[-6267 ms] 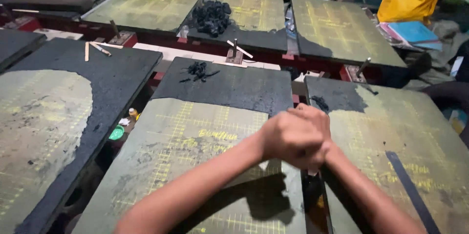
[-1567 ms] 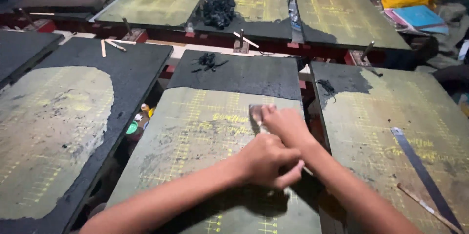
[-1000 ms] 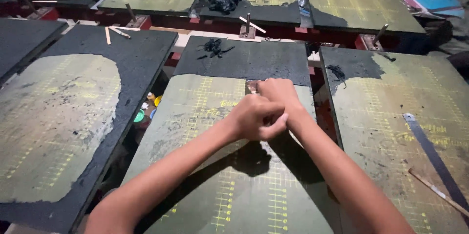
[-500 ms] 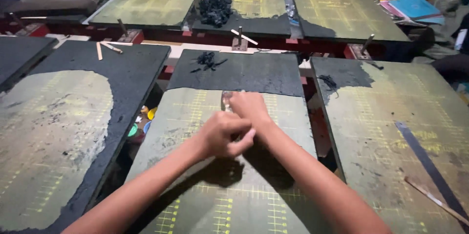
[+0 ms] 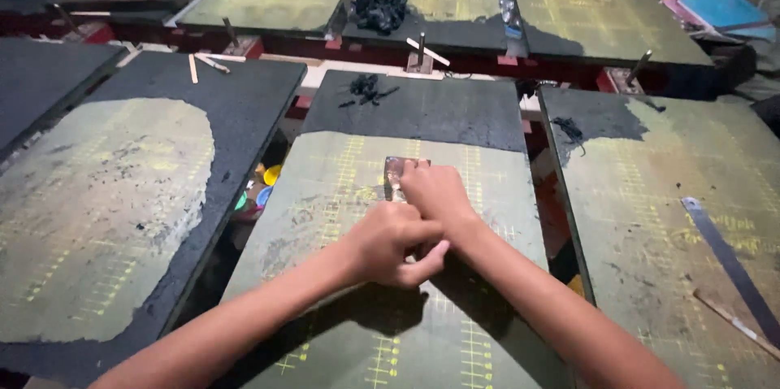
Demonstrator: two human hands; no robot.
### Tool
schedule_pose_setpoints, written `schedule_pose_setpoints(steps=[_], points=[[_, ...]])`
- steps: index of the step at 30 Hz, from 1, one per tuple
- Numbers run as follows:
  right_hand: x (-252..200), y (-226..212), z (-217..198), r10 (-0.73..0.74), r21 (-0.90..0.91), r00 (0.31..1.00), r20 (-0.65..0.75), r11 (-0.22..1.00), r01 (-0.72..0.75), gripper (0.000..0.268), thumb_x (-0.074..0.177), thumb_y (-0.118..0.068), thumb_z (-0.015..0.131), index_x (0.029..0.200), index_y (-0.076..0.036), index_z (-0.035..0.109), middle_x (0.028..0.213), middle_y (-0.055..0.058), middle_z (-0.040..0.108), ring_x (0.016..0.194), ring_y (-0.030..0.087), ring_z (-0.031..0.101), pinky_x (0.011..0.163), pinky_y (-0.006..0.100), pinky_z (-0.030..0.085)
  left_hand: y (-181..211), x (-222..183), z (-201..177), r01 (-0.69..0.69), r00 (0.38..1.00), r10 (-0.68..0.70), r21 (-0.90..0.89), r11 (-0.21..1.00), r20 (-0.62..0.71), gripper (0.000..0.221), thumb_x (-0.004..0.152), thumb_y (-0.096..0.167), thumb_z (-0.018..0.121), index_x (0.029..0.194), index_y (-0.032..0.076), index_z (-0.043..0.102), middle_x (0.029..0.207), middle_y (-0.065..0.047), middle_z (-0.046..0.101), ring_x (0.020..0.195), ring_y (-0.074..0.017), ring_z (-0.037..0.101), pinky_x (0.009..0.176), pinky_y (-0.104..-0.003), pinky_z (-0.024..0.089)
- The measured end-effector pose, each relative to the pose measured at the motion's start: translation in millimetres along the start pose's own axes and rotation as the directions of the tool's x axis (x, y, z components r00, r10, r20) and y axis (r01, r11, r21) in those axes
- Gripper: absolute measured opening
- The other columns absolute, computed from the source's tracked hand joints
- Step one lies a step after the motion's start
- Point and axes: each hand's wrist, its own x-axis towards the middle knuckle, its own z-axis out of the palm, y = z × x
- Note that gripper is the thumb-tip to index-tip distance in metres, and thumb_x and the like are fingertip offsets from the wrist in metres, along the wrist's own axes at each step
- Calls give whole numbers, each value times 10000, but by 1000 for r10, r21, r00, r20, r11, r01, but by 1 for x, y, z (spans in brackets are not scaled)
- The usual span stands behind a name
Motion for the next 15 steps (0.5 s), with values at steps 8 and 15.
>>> schedule_pose_setpoints(steps=[8,15], points=[[54,15,21,25,-25,1000,16,999,-24,217,928,-162,486,903,-64,678,688,101,682,612,354,735,514,524,535,-58,9,-1,-51,992,54,26,998,-114,381,884,247,653,580,200,429,423,13,441,436,-222,535,468,-305,479],[76,18,-36,145,100,914,379,975,-197,266,843,-329,581,796,-189,802,709,105,751,766,386,768,634,500,595,-68,33,-16,6,983,-22,-91,996,-180,332,887,234,639,604,200,469,410,73,436,408,-195,480,517,-260,481]])
